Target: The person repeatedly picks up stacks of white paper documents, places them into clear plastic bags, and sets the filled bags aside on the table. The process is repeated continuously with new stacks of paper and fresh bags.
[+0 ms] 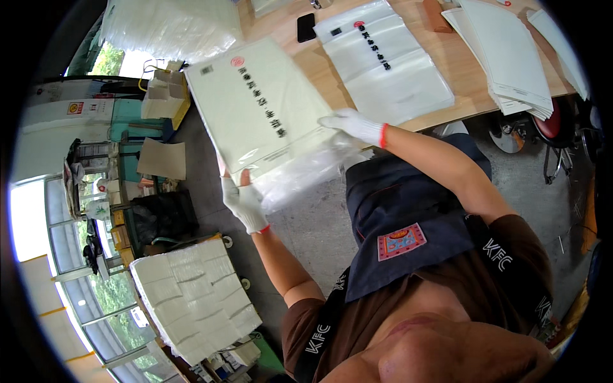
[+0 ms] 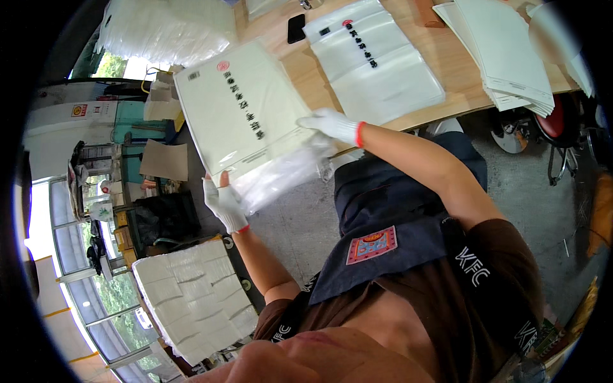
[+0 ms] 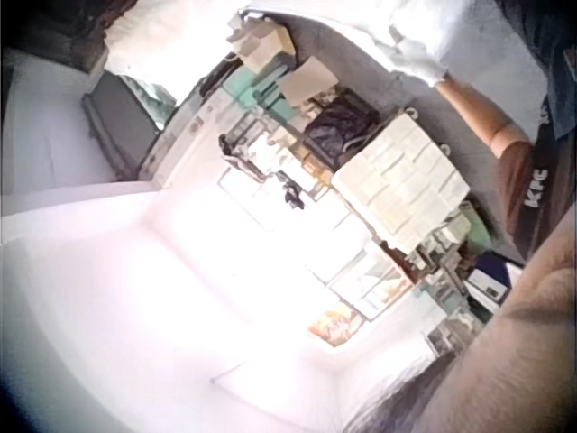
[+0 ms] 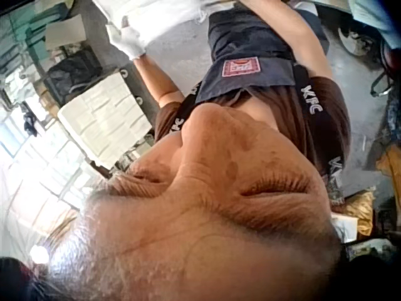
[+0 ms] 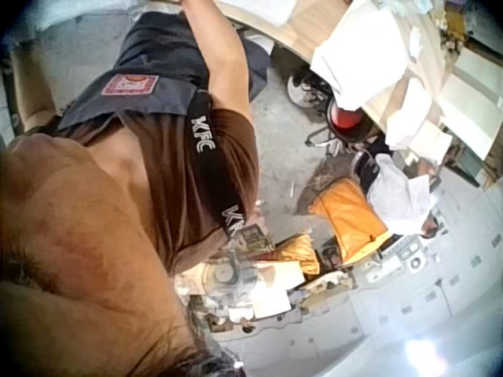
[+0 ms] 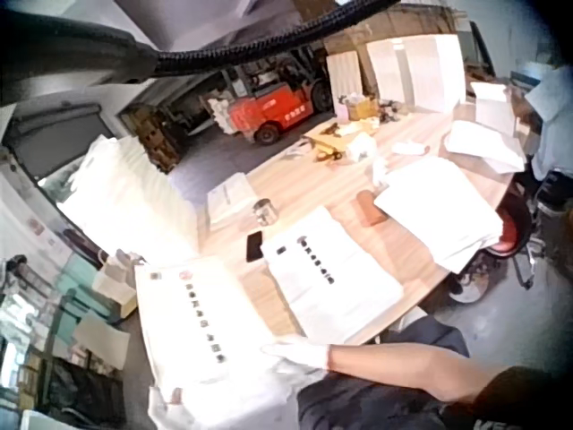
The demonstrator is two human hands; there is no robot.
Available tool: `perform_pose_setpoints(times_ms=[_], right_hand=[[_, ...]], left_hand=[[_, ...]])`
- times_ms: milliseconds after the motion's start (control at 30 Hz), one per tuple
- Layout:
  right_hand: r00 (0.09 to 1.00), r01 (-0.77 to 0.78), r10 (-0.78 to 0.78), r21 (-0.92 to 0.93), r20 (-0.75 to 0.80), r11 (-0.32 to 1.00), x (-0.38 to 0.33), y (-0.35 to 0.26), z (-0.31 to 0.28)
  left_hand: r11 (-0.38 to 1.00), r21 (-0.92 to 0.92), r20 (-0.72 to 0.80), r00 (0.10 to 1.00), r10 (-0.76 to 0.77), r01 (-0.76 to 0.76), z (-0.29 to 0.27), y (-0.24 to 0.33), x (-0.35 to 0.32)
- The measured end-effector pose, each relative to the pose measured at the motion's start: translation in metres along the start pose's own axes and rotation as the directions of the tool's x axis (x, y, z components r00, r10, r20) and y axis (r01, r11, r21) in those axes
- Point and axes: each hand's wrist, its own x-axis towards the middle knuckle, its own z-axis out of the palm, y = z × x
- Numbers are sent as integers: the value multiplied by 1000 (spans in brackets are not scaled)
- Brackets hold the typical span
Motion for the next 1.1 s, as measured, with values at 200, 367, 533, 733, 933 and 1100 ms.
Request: perform_pose_setpoints(times_ms=[200,367,533,733,933,1100], right_hand=[[994,105,-105,-240,13,965,-12,-22,48],[953,-129,115,32,280,991,-63,37,26],[937,-314,311,-9,161,949,-130,90,-23],[956,-292,293,45,-25,955,-173,88,-63],[937,-75,126,166,-325,983,-170,67,-117],[920,113,61,411,-387,905,-122,52,-153]], left_hand=[[727,686,1,1000,-22,15,-35,-85,32],[496,752,61,796,602,-433,35,-57,4],[624,139,549,584,598,-769,206,-25,-59],[684,323,764,607,219,-654,356,-107,-42],[832,273,832,552,48,-484,367,-96,-20],[630,383,850,524,45,-675,364,-84,-23]])
